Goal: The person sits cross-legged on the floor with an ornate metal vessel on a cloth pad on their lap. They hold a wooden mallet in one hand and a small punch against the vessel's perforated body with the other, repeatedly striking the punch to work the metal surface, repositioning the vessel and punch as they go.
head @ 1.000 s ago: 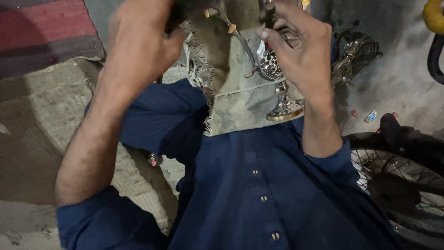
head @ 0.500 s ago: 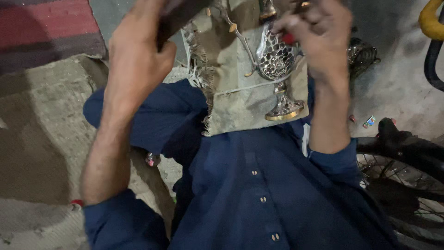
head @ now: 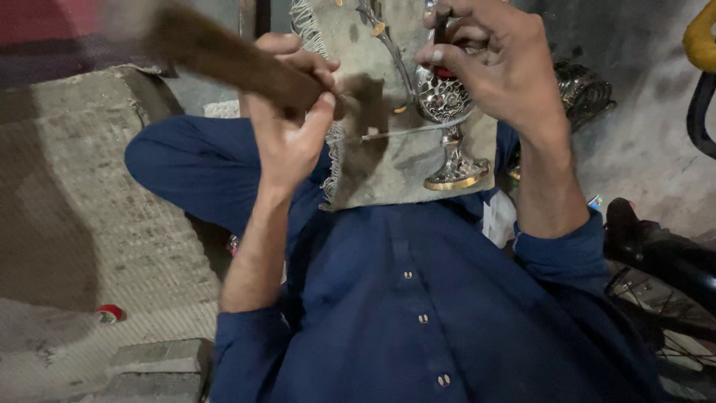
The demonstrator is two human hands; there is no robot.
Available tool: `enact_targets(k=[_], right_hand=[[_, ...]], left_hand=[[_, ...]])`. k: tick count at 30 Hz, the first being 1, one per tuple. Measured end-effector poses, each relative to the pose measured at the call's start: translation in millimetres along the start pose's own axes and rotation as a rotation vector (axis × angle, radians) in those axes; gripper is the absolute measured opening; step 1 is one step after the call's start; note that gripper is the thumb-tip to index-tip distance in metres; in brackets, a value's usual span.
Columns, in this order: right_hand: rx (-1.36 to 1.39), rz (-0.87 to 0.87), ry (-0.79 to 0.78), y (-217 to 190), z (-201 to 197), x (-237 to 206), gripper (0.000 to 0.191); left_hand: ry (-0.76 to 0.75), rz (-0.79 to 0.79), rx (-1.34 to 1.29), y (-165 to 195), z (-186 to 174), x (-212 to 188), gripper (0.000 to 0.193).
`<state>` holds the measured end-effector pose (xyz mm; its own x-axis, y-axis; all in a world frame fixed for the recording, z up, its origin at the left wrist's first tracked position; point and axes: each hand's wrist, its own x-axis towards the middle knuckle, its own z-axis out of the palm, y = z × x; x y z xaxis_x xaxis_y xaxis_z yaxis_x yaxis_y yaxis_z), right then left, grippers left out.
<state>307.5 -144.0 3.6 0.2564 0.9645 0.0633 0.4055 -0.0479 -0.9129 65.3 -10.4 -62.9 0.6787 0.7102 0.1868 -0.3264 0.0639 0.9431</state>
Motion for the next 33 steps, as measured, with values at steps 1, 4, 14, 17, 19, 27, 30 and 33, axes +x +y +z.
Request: enact_targets(k=[1,4,14,17,19,27,30,33], right_hand=[[-0.042,-0.01,0.007,0.0,0.3,-1.0,0.03],[-0.027,0.071,0.024,0.8,0.4,-3.2,0.026],[-0.066,-0.019,0.02,9.0,-3.0,-3.4,0.026],[-0.155,-0.039,0.032,12.0,-3.2,-4.7,0.026],[-0.149,0.015,0.041,13.9,-3.2,-5.5,0.024],[-0.093,-0.027,0.042,15.4,-2.8,-7.4,0.028],[-0.089,0.017,0.048,14.7,-3.0,-7.5,0.03],[-0.071,0.018,0.045,14.6,-3.1,-7.1,0.027]], left_hand=[[-0.019,-0.019,-0.002,2.8,-0.5,4.2,0.049],[-0.039,-0.133,0.172,21.1,-7.8,12.7,0.049],[-0.32,-0.063,0.862,53.8,-41.8,37.4,0.056],[-0.328,-0.068,0.854,54.7,-42.8,43.0,0.062],[-0.348,0.051,0.983,56.1,-42.4,47.1,0.068],[-0.319,-0.062,0.894,62.8,-28.8,63.1,0.061],[-0.433,0.089,1.048,68.6,-28.8,65.0,0.065],[-0.403,0.025,1.009,69.6,-28.0,65.3,0.065]])
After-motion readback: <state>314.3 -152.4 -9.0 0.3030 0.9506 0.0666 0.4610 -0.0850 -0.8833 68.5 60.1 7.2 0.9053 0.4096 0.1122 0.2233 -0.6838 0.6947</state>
